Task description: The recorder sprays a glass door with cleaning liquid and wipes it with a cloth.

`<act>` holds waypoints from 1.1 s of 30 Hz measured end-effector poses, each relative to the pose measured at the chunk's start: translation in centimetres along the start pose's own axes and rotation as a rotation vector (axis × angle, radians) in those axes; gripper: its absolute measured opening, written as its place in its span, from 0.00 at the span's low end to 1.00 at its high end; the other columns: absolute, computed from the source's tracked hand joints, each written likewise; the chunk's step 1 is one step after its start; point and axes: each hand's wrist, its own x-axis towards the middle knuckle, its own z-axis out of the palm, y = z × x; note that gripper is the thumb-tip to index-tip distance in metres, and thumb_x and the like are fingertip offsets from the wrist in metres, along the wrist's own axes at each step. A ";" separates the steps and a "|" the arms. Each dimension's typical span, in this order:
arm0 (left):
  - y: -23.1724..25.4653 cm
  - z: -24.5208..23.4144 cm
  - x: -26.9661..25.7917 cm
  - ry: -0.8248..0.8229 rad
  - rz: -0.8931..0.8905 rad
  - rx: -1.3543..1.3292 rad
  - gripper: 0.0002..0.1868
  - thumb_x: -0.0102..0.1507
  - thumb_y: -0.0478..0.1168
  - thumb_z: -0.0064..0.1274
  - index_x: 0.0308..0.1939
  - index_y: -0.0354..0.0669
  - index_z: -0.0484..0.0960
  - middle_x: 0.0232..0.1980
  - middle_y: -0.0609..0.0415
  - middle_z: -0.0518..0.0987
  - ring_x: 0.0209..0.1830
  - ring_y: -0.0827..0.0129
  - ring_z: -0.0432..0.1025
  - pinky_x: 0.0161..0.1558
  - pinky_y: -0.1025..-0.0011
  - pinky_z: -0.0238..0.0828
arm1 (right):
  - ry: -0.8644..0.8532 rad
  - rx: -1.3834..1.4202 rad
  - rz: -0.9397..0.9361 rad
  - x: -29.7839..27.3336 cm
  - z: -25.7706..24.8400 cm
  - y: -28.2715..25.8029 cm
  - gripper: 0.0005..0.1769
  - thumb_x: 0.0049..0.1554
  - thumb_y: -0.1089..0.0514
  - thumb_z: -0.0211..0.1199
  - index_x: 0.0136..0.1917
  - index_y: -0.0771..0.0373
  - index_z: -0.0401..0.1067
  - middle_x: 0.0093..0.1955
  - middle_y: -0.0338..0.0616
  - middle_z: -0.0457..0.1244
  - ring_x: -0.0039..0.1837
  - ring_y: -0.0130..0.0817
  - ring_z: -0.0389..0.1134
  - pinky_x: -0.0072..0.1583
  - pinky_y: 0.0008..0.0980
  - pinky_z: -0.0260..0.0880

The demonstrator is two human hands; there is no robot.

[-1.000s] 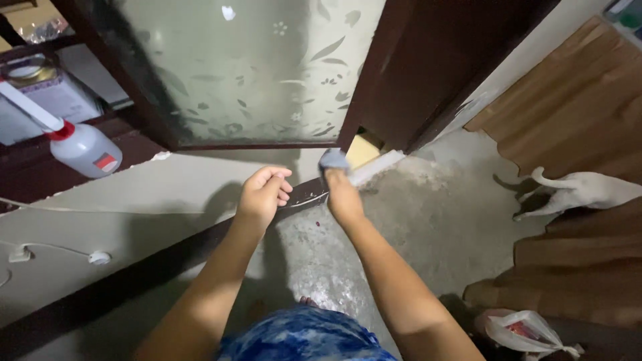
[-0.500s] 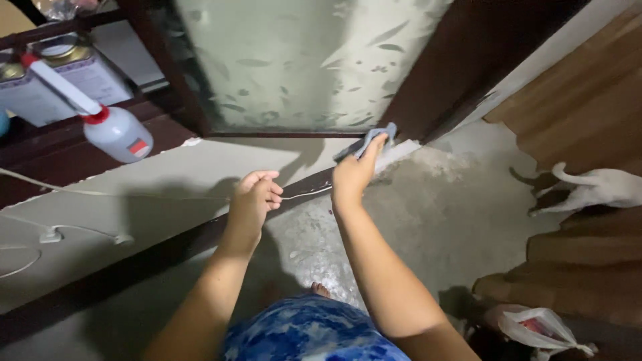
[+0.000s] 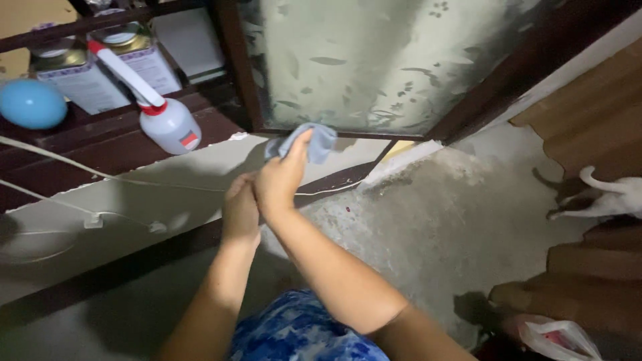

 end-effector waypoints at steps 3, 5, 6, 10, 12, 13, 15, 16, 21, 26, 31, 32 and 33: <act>0.3 -1.6 0.9 0.105 -0.059 -0.068 0.17 0.69 0.41 0.39 0.51 0.33 0.78 0.45 0.49 0.80 0.43 0.67 0.75 0.47 0.69 0.72 | -0.135 0.024 0.169 -1.8 0.2 -3.1 0.42 0.54 0.76 0.44 0.82 0.71 0.46 0.74 0.70 0.55 0.74 0.59 0.56 0.74 0.39 0.54; -0.1 -3.0 1.4 0.135 -0.078 -0.163 0.16 0.67 0.40 0.38 0.50 0.35 0.77 0.48 0.48 0.80 0.47 0.66 0.78 0.52 0.67 0.76 | -0.258 0.071 0.330 -3.0 0.0 -3.9 0.40 0.57 0.75 0.41 0.83 0.67 0.48 0.68 0.67 0.62 0.68 0.58 0.64 0.70 0.37 0.63; -0.5 -3.9 1.7 0.141 -0.073 -0.268 0.16 0.68 0.42 0.37 0.50 0.35 0.75 0.49 0.46 0.80 0.48 0.63 0.78 0.53 0.63 0.76 | -0.333 0.068 0.166 -3.4 -0.1 -3.7 0.41 0.55 0.75 0.44 0.82 0.67 0.49 0.67 0.67 0.62 0.67 0.58 0.64 0.68 0.36 0.62; 1.7 -3.1 0.8 0.128 0.003 -0.311 0.24 0.72 0.47 0.41 0.66 0.34 0.73 0.62 0.48 0.77 0.58 0.62 0.74 0.62 0.62 0.70 | -0.487 0.199 -0.193 -4.6 0.4 -0.8 0.41 0.51 0.78 0.45 0.78 0.71 0.57 0.71 0.67 0.61 0.74 0.56 0.62 0.72 0.36 0.60; 0.5 -3.2 1.3 0.156 -0.067 -0.347 0.29 0.71 0.54 0.36 0.68 0.39 0.73 0.63 0.51 0.78 0.60 0.63 0.74 0.63 0.63 0.69 | -0.595 0.290 0.041 -3.3 -1.6 -0.2 0.40 0.51 0.78 0.44 0.77 0.69 0.62 0.68 0.59 0.63 0.67 0.48 0.64 0.67 0.33 0.63; -0.1 -3.2 1.7 0.178 -0.138 -0.384 0.34 0.70 0.61 0.31 0.70 0.44 0.73 0.65 0.53 0.79 0.62 0.65 0.73 0.64 0.63 0.67 | -0.696 0.374 0.274 -2.6 -2.6 0.2 0.39 0.50 0.77 0.44 0.75 0.66 0.67 0.64 0.51 0.65 0.60 0.40 0.66 0.62 0.29 0.65; 4.5 0.5 -0.6 0.181 -0.342 -0.406 0.35 0.68 0.65 0.29 0.68 0.49 0.72 0.64 0.55 0.78 0.63 0.64 0.71 0.62 0.58 0.65 | -0.730 0.531 0.432 -0.8 -5.5 0.0 0.39 0.48 0.77 0.45 0.72 0.67 0.69 0.63 0.50 0.66 0.60 0.38 0.68 0.63 0.30 0.67; 6.8 2.4 -1.8 0.174 -0.551 -0.425 0.36 0.67 0.69 0.27 0.67 0.54 0.71 0.63 0.58 0.77 0.64 0.63 0.70 0.61 0.53 0.62 | -0.750 0.684 0.596 0.1 -7.0 -0.2 0.38 0.45 0.76 0.45 0.69 0.68 0.71 0.63 0.49 0.67 0.60 0.36 0.70 0.63 0.30 0.70; 3.6 2.4 -0.5 -0.215 -0.483 -0.466 0.31 0.70 0.63 0.33 0.66 0.49 0.73 0.65 0.54 0.77 0.65 0.60 0.70 0.64 0.50 0.64 | -0.795 0.640 0.663 3.3 -11.7 3.1 0.29 0.49 0.74 0.48 0.62 0.68 0.73 0.56 0.50 0.69 0.55 0.36 0.71 0.58 0.31 0.72; 4.6 2.8 1.4 -0.059 -0.484 -0.688 0.29 0.71 0.60 0.34 0.62 0.43 0.75 0.64 0.51 0.79 0.64 0.59 0.73 0.66 0.51 0.66 | -0.751 0.377 0.633 5.5 -13.8 3.2 0.17 0.68 0.63 0.56 0.67 0.72 0.70 0.47 0.52 0.57 0.39 0.42 0.55 0.40 0.41 0.53; 11.9 5.1 0.9 0.021 0.069 -0.628 0.29 0.73 0.57 0.34 0.59 0.36 0.77 0.57 0.49 0.80 0.59 0.65 0.76 0.62 0.65 0.72 | -0.757 0.383 0.686 5.9 -14.7 0.6 0.15 0.61 0.61 0.54 0.61 0.64 0.70 0.56 0.42 0.69 0.49 0.33 0.72 0.52 0.32 0.73; 13.4 6.3 1.5 0.020 0.077 -0.627 0.29 0.73 0.57 0.34 0.59 0.36 0.77 0.57 0.49 0.80 0.59 0.65 0.76 0.62 0.65 0.72 | -0.761 0.388 0.679 5.8 -14.7 0.7 0.15 0.61 0.61 0.54 0.61 0.64 0.70 0.56 0.42 0.69 0.49 0.33 0.72 0.52 0.32 0.73; 14.8 7.5 2.0 0.194 0.183 -0.536 0.27 0.75 0.56 0.36 0.57 0.34 0.77 0.50 0.47 0.76 0.49 0.62 0.69 0.51 0.64 0.64 | -0.777 0.377 0.661 5.6 -14.8 0.8 0.15 0.62 0.62 0.53 0.61 0.65 0.71 0.56 0.43 0.69 0.49 0.33 0.72 0.53 0.32 0.73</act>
